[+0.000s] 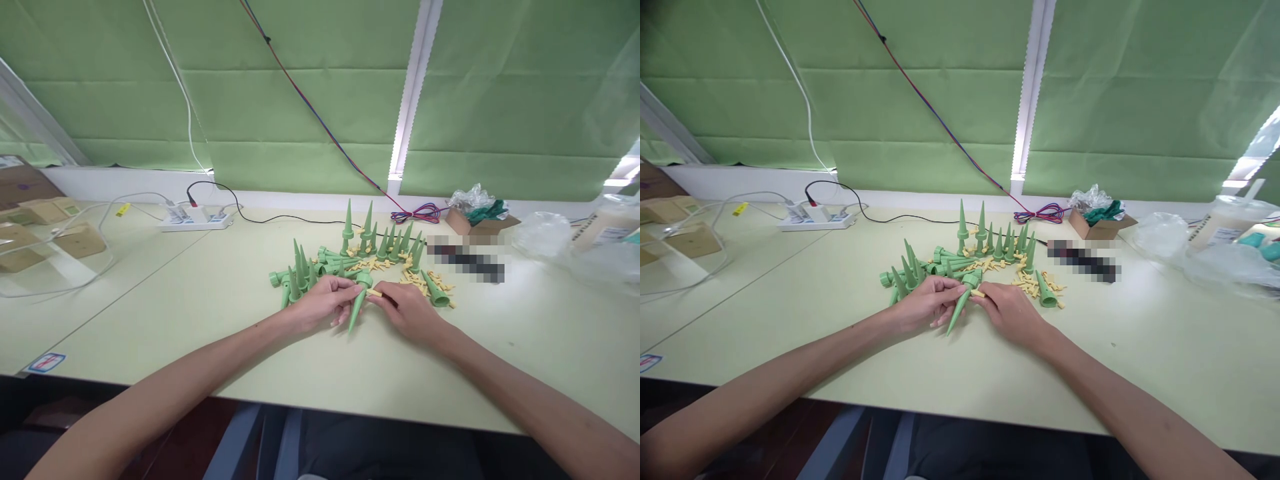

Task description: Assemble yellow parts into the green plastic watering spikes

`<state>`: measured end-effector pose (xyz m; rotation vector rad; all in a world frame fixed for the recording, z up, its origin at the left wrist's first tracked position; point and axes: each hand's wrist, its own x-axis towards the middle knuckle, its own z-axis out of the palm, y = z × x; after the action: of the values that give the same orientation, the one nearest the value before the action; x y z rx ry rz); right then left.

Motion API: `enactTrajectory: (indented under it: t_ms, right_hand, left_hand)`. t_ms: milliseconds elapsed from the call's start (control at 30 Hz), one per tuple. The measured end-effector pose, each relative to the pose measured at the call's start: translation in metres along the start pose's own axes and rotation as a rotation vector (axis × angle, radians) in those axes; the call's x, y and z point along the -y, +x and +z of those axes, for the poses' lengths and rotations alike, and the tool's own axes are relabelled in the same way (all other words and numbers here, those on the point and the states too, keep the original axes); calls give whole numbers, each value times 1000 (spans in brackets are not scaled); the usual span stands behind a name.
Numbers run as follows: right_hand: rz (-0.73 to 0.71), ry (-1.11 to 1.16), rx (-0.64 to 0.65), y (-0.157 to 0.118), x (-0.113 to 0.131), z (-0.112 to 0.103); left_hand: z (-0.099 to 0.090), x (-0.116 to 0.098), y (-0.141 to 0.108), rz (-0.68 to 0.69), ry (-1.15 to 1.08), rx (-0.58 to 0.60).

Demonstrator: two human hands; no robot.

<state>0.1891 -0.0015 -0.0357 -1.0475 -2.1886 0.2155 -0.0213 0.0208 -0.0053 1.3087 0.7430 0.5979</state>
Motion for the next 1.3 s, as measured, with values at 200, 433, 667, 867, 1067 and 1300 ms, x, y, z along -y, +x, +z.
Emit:
enactTrajectory:
  t_ms: [200,433,667,867,1067,1300]
  right_hand:
    - [70,56,0,2,5,-1]
    - [135,84,-18,4,11,-4]
    - [190,110,-42,7,11,-5]
    - [186,131,-56,5,10,-3]
    - [204,164,-50,3,11,-1]
    - [258,215,-35,3,10,0]
  left_hand:
    - [1,-4,0,-8,-55,5]
    - [0,-2,1,37,-67,-12]
    - [0,-1,2,42,-91,3]
    - [-1,3,4,40,-45,-4]
    - [0,6,3,79,57,-40]
    - [3,4,1,123,133,-60]
